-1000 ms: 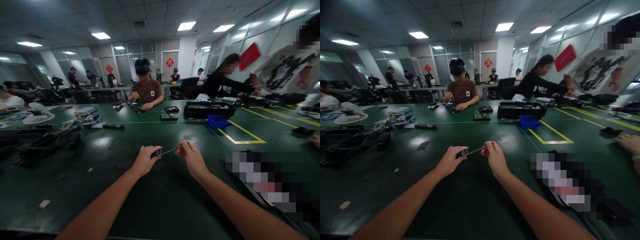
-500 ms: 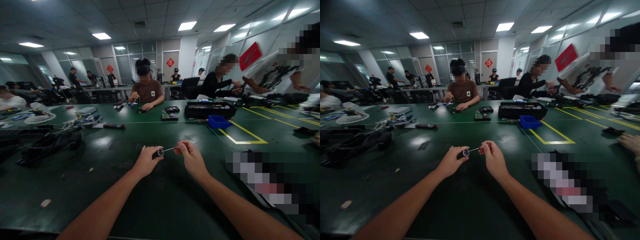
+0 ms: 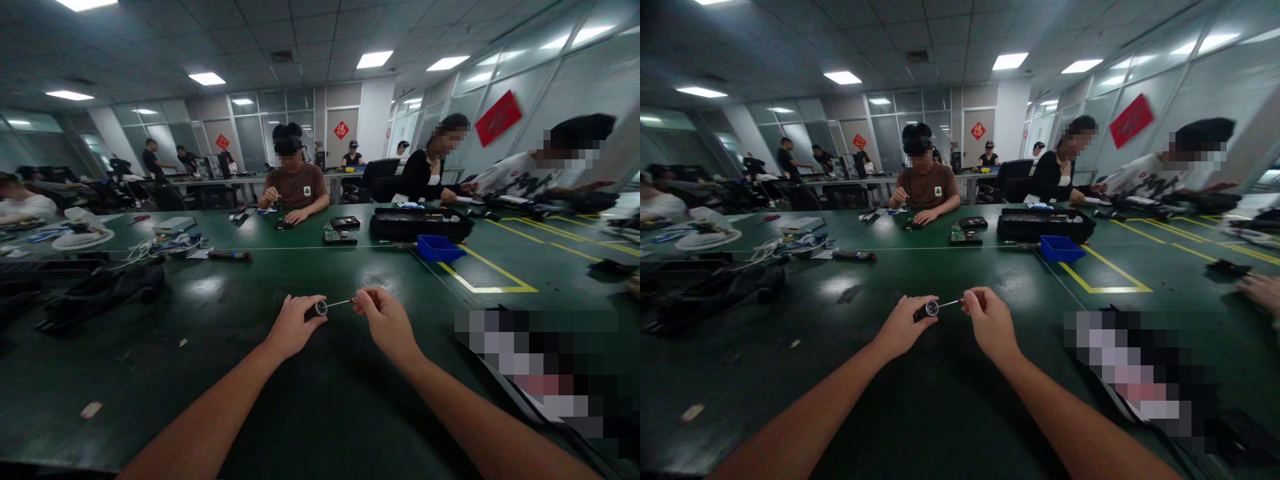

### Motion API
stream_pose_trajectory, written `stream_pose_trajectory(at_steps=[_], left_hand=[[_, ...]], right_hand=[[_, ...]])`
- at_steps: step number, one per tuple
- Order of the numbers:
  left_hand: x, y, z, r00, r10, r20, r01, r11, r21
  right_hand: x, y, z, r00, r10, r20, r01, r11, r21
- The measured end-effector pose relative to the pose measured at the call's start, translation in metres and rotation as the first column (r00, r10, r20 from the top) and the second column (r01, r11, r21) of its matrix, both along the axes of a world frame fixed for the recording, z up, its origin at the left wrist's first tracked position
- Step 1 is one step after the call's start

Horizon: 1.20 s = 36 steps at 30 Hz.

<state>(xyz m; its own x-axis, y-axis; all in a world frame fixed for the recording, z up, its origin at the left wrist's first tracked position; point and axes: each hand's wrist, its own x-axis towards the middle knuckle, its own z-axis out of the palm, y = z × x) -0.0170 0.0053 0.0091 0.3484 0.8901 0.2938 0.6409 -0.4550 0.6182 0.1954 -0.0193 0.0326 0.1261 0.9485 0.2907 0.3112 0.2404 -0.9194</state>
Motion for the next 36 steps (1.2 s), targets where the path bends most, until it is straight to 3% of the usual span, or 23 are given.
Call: stream_pose_trajectory(at_steps=[9,13,17,23,31,36], left_hand=[[-0.001,0.0,-0.003,1.0,-0.004,-0.019,0.004,1.0,0.006],[-0.002,0.0,-0.005,1.0,-0.01,-0.018,0.009,1.0,-0.003],[-0.002,0.001,-0.005,1.0,-0.012,-0.013,0.012,1.0,-0.006],[-0.002,0.001,-0.004,1.0,-0.009,-0.018,0.009,1.0,-0.006],[-0.002,0.001,-0.004,1.0,0.005,-0.028,-0.005,1.0,-0.007],[0.0,0.0,0.0,0.998,0.043,-0.04,-0.044,0.999,-0.016]], right_hand=[[0.001,-0.005,0.007,0.986,-0.019,0.164,0.022,1.0,-0.018],[0.001,-0.006,0.005,0.98,0.071,0.184,-0.082,0.995,0.049],[0.002,-0.005,0.002,0.974,0.161,0.159,-0.167,0.986,0.025],[0.001,-0.003,0.001,0.97,0.092,0.225,-0.093,0.996,-0.007],[0.002,-0.003,-0.001,0.972,0.126,0.197,-0.123,0.992,-0.027],[0.0,0.003,-0.009,0.993,0.102,-0.067,-0.105,0.994,-0.035]])
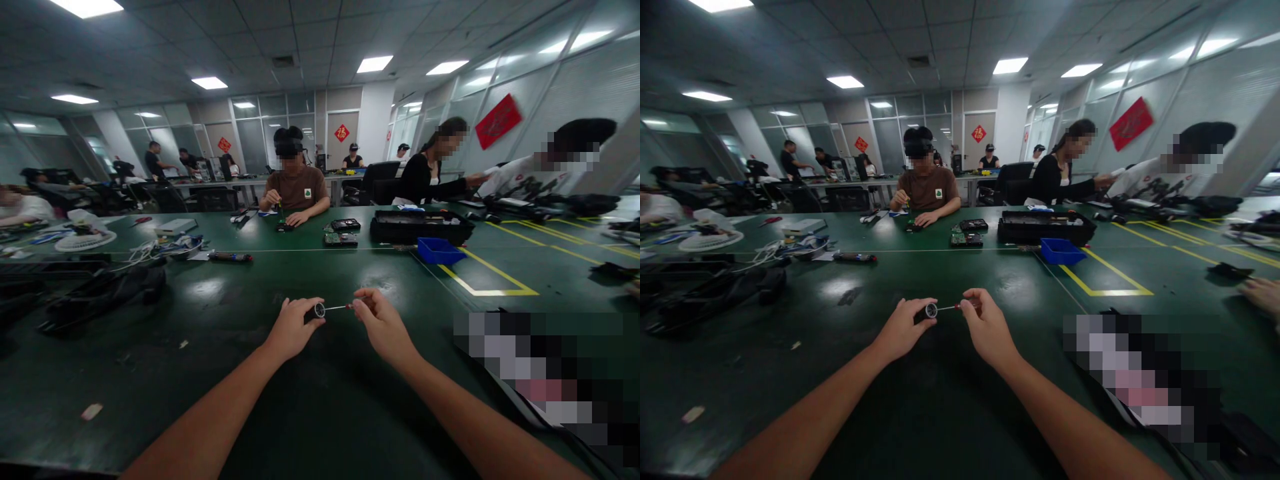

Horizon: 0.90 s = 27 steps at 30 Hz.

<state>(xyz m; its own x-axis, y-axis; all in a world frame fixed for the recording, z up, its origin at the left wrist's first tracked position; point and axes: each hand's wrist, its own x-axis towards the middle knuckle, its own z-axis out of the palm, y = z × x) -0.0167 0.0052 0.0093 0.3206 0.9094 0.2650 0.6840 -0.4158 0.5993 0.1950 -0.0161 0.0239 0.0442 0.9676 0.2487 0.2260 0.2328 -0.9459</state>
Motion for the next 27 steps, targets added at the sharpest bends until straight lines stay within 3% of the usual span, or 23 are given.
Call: stream_pose_trajectory(at_steps=[3,6,8,12,16,27], left_hand=[[0.0,-0.001,0.002,1.0,0.0,0.018,0.0,1.0,0.008],[-0.001,-0.001,0.003,0.999,-0.049,0.018,0.049,0.999,0.023],[-0.003,0.0,0.002,0.999,-0.052,0.001,0.052,0.999,0.016],[-0.005,0.003,-0.002,0.999,-0.038,-0.018,0.038,0.999,-0.024],[-0.004,0.002,-0.002,0.999,-0.044,-0.017,0.043,0.999,-0.011],[-0.001,0.0,-0.002,0.999,-0.04,-0.003,0.04,0.999,-0.024]], right_hand=[[-0.003,0.005,-0.005,0.964,0.011,-0.267,-0.025,0.998,-0.05],[-0.002,0.012,-0.01,0.819,-0.026,-0.573,-0.098,0.978,-0.185],[0.0,0.015,-0.012,0.78,-0.074,-0.621,-0.09,0.969,-0.228],[0.001,0.016,-0.014,0.858,-0.094,-0.505,0.015,0.987,-0.159],[-0.001,0.01,-0.01,0.927,-0.054,-0.371,0.014,0.994,-0.109],[-0.001,0.003,-0.004,0.986,-0.001,-0.167,0.0,1.0,-0.003]])
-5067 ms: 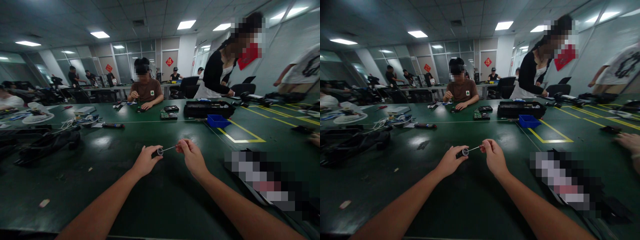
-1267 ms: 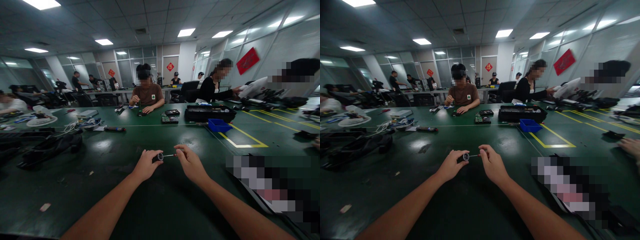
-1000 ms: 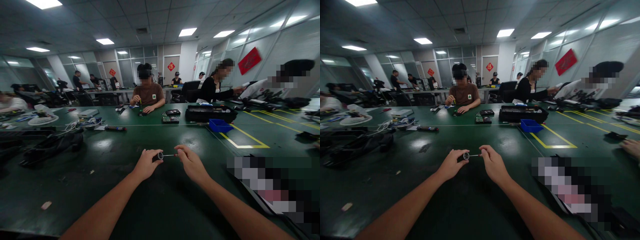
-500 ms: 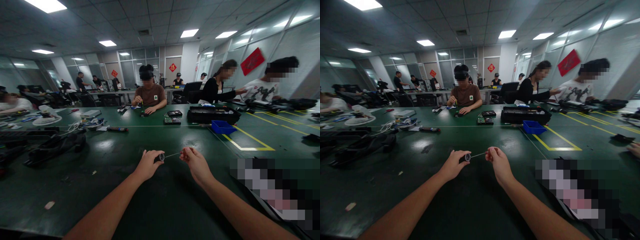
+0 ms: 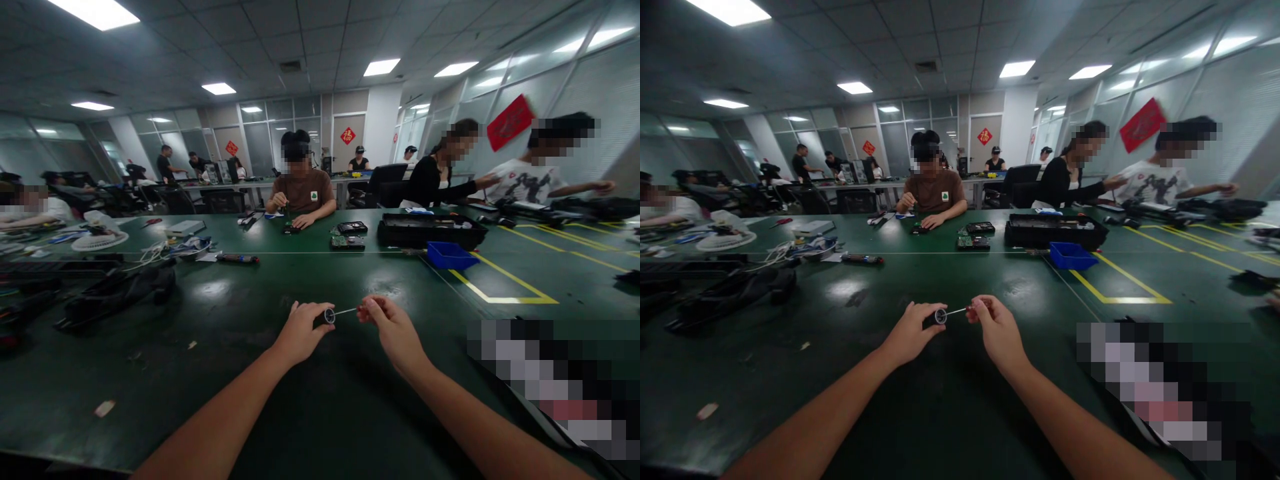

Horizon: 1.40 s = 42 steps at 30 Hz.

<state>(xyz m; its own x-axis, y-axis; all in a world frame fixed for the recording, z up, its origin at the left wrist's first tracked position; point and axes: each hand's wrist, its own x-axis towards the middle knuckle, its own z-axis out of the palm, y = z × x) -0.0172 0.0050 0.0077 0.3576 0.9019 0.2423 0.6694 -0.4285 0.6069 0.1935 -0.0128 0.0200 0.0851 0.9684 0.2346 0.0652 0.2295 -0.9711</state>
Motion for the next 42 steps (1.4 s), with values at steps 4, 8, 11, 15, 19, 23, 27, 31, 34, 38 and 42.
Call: stream_pose_trajectory(at_steps=[4,8,11,15,19,23,27,31,34,38,42], left_hand=[[0.0,0.0,-0.001,1.0,-0.011,0.006,0.011,1.0,-0.002],[0.0,-0.001,0.0,1.0,-0.013,0.004,0.013,1.0,-0.006],[0.0,-0.002,0.002,1.0,-0.013,0.007,0.013,1.0,-0.01],[0.0,-0.002,0.003,1.0,-0.013,-0.006,0.013,1.0,-0.011],[0.0,-0.002,0.003,1.0,-0.01,-0.023,0.01,1.0,-0.005],[0.0,0.0,0.004,1.0,0.021,-0.004,-0.021,1.0,0.008],[-0.003,0.004,0.003,0.999,-0.041,-0.005,0.041,0.998,0.039],[-0.006,0.008,0.001,0.999,-0.028,-0.041,0.03,0.998,0.05],[-0.006,0.007,0.0,0.999,-0.022,-0.048,0.025,0.998,0.05],[-0.003,0.005,0.001,0.999,-0.027,-0.032,0.029,0.998,0.057],[-0.001,0.004,0.001,0.999,-0.032,-0.011,0.032,0.998,0.045]], right_hand=[[0.003,-0.008,0.013,0.967,-0.041,0.253,0.044,0.999,-0.006],[0.005,-0.008,0.013,0.957,-0.057,0.283,0.048,0.998,0.041],[0.005,-0.006,0.007,0.974,-0.017,0.224,0.002,0.998,0.067],[0.005,-0.004,0.003,0.951,-0.016,0.31,0.011,1.0,0.018],[0.002,-0.004,0.001,0.97,-0.063,0.233,0.056,0.998,0.039],[-0.002,0.0,-0.002,1.0,-0.024,0.019,0.024,1.0,0.004],[0.0,0.007,-0.006,0.963,0.01,-0.268,-0.044,0.992,-0.121],[0.005,0.013,-0.006,0.953,-0.043,-0.301,0.003,0.991,-0.132],[0.006,0.012,-0.005,0.987,-0.067,-0.146,0.058,0.996,-0.067],[0.003,0.007,-0.007,0.998,-0.031,-0.047,0.031,1.0,-0.001],[0.002,0.004,-0.007,1.0,-0.023,-0.005,0.023,0.999,0.029]])
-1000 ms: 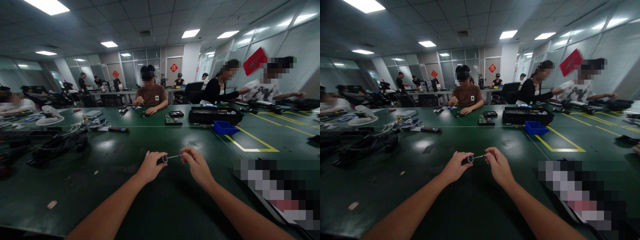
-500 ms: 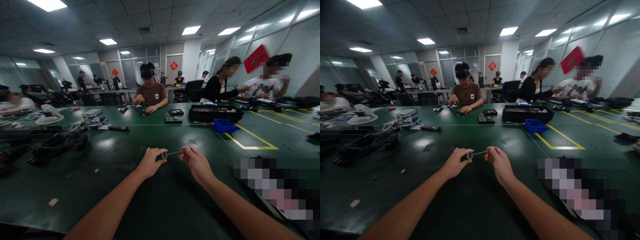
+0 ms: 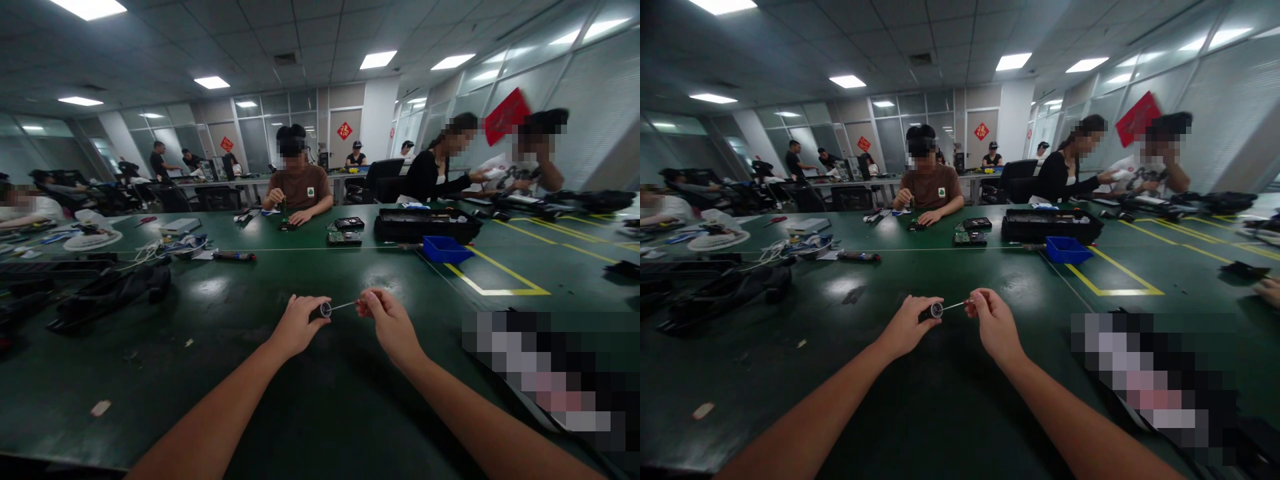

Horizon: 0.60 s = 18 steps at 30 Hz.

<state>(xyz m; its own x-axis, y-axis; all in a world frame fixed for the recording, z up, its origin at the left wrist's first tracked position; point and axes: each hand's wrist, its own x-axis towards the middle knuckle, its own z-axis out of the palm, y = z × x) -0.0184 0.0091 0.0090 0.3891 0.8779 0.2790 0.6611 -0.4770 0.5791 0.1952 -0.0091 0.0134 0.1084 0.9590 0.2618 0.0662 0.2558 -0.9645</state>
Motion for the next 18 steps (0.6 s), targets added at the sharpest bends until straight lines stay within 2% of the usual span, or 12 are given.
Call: stream_pose_trajectory(at_steps=[10,13,16,18], left_hand=[[0.0,-0.002,0.0,1.0,-0.013,0.028,0.013,1.0,0.009],[0.0,-0.002,0.001,1.0,-0.003,0.026,0.003,1.0,0.002],[0.001,-0.002,0.002,1.0,0.011,0.022,-0.01,1.0,-0.006],[0.001,-0.002,0.002,1.0,0.015,0.021,-0.014,1.0,-0.006]], right_hand=[[0.001,0.001,0.0,0.999,0.015,-0.052,-0.015,1.0,0.008],[0.002,-0.004,0.008,0.996,-0.009,0.085,0.008,1.0,0.012],[0.003,-0.01,0.018,0.952,-0.081,0.294,0.091,0.996,-0.02],[0.002,-0.013,0.022,0.936,-0.103,0.337,0.109,0.994,0.002]])
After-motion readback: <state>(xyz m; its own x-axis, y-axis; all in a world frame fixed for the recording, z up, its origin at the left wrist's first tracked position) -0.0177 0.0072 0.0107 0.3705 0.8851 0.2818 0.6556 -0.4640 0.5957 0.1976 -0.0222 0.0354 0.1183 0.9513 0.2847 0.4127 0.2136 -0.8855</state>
